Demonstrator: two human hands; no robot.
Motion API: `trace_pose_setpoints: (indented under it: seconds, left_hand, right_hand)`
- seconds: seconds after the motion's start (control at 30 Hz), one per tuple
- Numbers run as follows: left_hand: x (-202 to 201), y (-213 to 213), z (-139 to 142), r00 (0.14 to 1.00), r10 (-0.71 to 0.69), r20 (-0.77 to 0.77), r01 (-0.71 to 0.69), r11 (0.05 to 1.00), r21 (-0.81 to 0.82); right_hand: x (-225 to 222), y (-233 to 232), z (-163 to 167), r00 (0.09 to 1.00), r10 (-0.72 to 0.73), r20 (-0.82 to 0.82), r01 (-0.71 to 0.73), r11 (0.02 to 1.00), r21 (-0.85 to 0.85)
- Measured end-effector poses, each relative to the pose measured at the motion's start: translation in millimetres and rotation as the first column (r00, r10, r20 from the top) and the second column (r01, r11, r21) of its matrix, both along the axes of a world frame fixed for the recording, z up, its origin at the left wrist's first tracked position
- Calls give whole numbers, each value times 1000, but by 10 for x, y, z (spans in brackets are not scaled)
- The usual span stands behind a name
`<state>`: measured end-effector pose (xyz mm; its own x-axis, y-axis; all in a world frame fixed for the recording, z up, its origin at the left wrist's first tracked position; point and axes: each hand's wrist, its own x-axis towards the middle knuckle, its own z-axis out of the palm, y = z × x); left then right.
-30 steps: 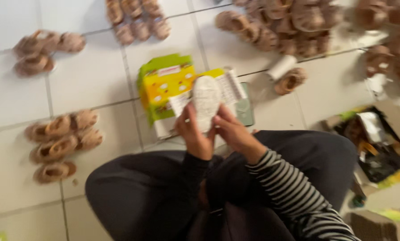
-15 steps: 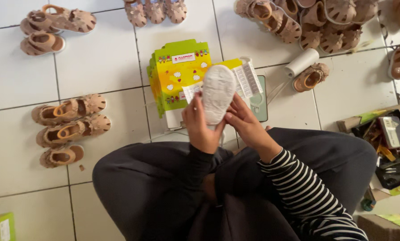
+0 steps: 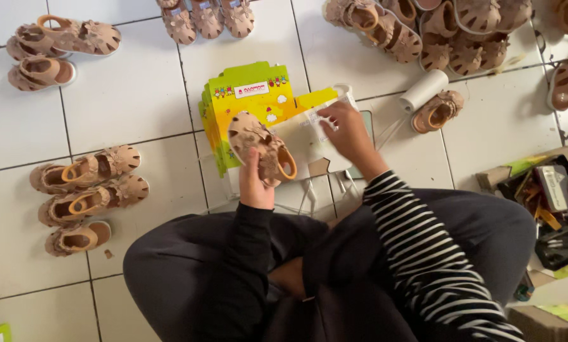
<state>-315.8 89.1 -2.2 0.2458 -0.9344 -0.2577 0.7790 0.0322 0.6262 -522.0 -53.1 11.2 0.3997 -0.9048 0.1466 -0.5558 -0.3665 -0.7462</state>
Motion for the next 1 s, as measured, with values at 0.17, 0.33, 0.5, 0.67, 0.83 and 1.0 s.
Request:
trace_pose_setpoints:
  seconds: [0.17, 0.33, 0.5, 0.67, 0.83, 1.0]
  left_hand:
    - [-42, -87, -106, 998, -17, 54, 13, 998, 68]
    - [-101, -178, -316, 998, -31, 55, 25, 993, 111]
    - [-142, -242, -506, 992, -5, 127, -14, 989, 147]
    - [-134, -252, -565, 992, 2, 126, -22, 988, 154]
    - [-135, -264, -485, 996, -11, 93, -7, 981, 193]
    - [-141, -285, -473, 996, -51, 74, 40, 989, 143]
  right_hand:
    - [253, 163, -139, 986, 34, -161, -63, 982, -179]
    - [248, 132, -142, 976, 67, -209, -94, 988, -123]
    - [244, 104, -145, 980, 56, -192, -81, 989, -125]
    - [249, 90, -152, 983, 47, -179, -73, 987, -141]
    - [254, 104, -192, 993, 4, -122, -14, 996, -84]
    - [235, 1, -224, 996, -90, 7, 87, 975, 204]
